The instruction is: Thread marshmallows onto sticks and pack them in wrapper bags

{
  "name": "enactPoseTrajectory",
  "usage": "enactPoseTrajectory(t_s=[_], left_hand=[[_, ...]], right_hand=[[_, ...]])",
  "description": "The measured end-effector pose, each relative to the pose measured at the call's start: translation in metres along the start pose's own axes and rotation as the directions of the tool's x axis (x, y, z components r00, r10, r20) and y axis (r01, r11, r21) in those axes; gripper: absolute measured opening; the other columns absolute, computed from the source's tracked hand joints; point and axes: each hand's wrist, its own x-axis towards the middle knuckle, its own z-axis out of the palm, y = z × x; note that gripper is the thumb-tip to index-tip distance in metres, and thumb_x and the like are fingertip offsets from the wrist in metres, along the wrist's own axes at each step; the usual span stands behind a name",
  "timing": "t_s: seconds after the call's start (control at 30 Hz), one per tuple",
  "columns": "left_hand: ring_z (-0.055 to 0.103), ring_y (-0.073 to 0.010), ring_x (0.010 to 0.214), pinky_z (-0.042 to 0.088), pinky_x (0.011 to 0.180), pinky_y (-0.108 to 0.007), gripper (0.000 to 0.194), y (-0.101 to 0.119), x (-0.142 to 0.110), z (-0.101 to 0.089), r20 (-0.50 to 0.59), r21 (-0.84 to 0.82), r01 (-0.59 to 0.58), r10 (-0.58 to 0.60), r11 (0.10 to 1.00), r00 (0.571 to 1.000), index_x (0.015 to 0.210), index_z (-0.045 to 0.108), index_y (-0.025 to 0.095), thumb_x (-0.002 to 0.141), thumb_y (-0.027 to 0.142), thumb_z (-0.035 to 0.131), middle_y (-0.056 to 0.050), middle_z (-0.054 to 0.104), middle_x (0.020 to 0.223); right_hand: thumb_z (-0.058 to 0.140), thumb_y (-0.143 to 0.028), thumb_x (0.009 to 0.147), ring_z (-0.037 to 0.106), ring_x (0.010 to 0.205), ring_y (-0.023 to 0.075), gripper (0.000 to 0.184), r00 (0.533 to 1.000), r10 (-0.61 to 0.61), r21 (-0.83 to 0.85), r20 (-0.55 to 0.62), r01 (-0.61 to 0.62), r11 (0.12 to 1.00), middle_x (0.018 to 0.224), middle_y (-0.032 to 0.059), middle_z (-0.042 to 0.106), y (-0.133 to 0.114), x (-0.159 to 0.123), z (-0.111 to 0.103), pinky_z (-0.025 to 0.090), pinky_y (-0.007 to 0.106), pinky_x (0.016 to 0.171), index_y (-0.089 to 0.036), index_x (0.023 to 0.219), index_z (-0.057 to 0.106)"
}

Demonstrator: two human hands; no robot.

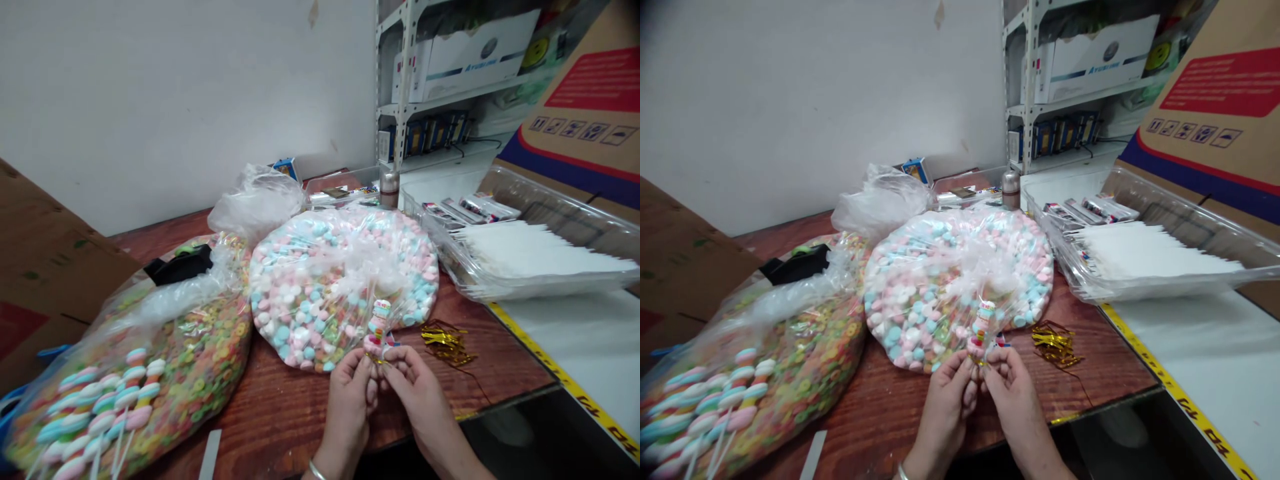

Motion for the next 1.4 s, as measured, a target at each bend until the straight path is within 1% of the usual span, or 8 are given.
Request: enactPoseTrajectory(t_s=[0.17, 0.33, 0.67, 0.9, 1.03, 1.2, 1.3, 1.4], left_hand=[[0.019, -0.0031, 0.037, 0.018, 0.035, -0.014, 0.029, -0.002, 0.003, -0.003, 0.001, -0.088, 0.009, -0.009, 0.996, 1.0, 0.086, 0.066, 0.015, 0.076, 0.042, 0.071, 0.011, 0.035, 0.044], [0.063, -0.0155, 0.071, 0.051, 0.067, -0.024, 0.022, -0.006, 0.0, -0.007, 0.023, 0.218, -0.238, 0.238, 0.947, 0.971, 0.097, 0.071, 0.018, 0.085, 0.033, 0.06, -0.003, 0.066, 0.072], [0.063, -0.0241, 0.103, 0.05, 0.089, -0.036, 0.044, -0.014, 0.0, -0.015, 0.373, 0.718, -0.622, 0.582, 0.312, 0.723, 0.133, 0.053, 0.01, 0.092, 0.012, 0.037, -0.02, 0.067, 0.107], [0.06, -0.0154, 0.066, 0.048, 0.063, -0.025, 0.03, -0.015, 0.0, -0.009, 0.131, 0.353, -0.32, 0.293, 0.879, 0.947, 0.114, 0.065, 0.02, 0.094, 0.03, 0.046, -0.005, 0.066, 0.076], [0.062, -0.0159, 0.074, 0.049, 0.068, -0.026, 0.016, 0.003, 0.002, -0.018, 0.247, 0.141, -0.205, 0.166, 0.969, 0.955, 0.094, 0.071, 0.022, 0.087, 0.027, 0.058, -0.003, 0.064, 0.081], [0.029, -0.032, 0.14, 0.02, 0.115, -0.05, 0.032, 0.041, -0.014, -0.03, 0.517, 0.524, -0.489, 0.196, 0.697, 0.833, 0.071, 0.077, 0.025, 0.087, 0.016, 0.05, -0.001, 0.043, 0.148], [0.01, -0.0305, 0.147, 0.01, 0.116, -0.057, 0.041, 0.045, -0.024, -0.026, 0.594, 0.672, -0.632, 0.228, 0.386, 0.771, 0.098, 0.076, 0.032, 0.087, 0.01, 0.043, 0.002, 0.032, 0.156], [0.014, -0.0285, 0.146, 0.018, 0.116, -0.055, 0.048, 0.043, -0.031, -0.02, 0.554, 0.676, -0.622, 0.284, 0.396, 0.783, 0.128, 0.06, 0.032, 0.091, 0.012, 0.036, 0.0, 0.016, 0.161]], right_hand=[[0.067, -0.043, 0.082, 0.064, 0.061, 0.0177, 0.031, 0.981, 0.071, -0.129, 0.182, -0.048, 0.99, 0.07, 0.0, 0.066, -0.008, -0.003, -0.001, 0.053, 0.03, 0.059, -0.019, 0.1, 0.061], [0.064, -0.046, 0.082, 0.062, 0.069, 0.0202, 0.03, 0.997, -0.056, -0.452, 0.05, 0.072, 0.889, 0.078, 0.0042, 0.067, -0.001, -0.002, -0.004, 0.049, 0.03, 0.063, -0.017, 0.089, 0.063], [0.061, -0.044, 0.085, 0.05, 0.067, 0.0157, 0.03, 0.997, -0.08, -0.359, 0.005, 0.076, 0.93, 0.069, -0.0006, 0.057, 0.009, 0.003, -0.011, 0.039, 0.026, 0.064, -0.018, 0.069, 0.057], [0.061, -0.044, 0.086, 0.04, 0.06, 0.0114, 0.026, 0.997, 0.018, -0.105, 0.073, -0.01, 0.994, 0.065, -0.0051, 0.046, 0.009, -0.001, -0.005, 0.037, 0.024, 0.058, -0.018, 0.085, 0.058], [0.063, -0.041, 0.085, 0.037, 0.057, 0.0103, 0.024, 0.978, 0.103, -0.032, 0.184, -0.098, 0.995, 0.065, -0.0049, 0.046, -0.007, -0.004, -0.008, 0.034, 0.023, 0.055, -0.018, 0.082, 0.056], [0.059, -0.031, 0.089, 0.048, 0.07, 0.0141, 0.02, 0.941, 0.002, -0.356, 0.338, 0.126, 0.926, 0.072, -0.0017, 0.053, -0.04, -0.012, -0.027, 0.038, 0.025, 0.066, -0.019, 0.074, 0.056], [0.054, -0.027, 0.091, 0.049, 0.072, 0.0147, 0.016, 0.928, -0.185, -0.472, 0.324, 0.328, 0.818, 0.076, -0.0016, 0.053, -0.064, -0.023, -0.032, 0.039, 0.024, 0.068, -0.022, 0.076, 0.056], [0.053, -0.021, 0.09, 0.052, 0.07, 0.015, 0.015, 0.845, -0.172, -0.486, 0.506, 0.443, 0.753, 0.075, -0.0008, 0.056, -0.072, -0.034, -0.028, 0.04, 0.024, 0.065, -0.023, 0.076, 0.059]])
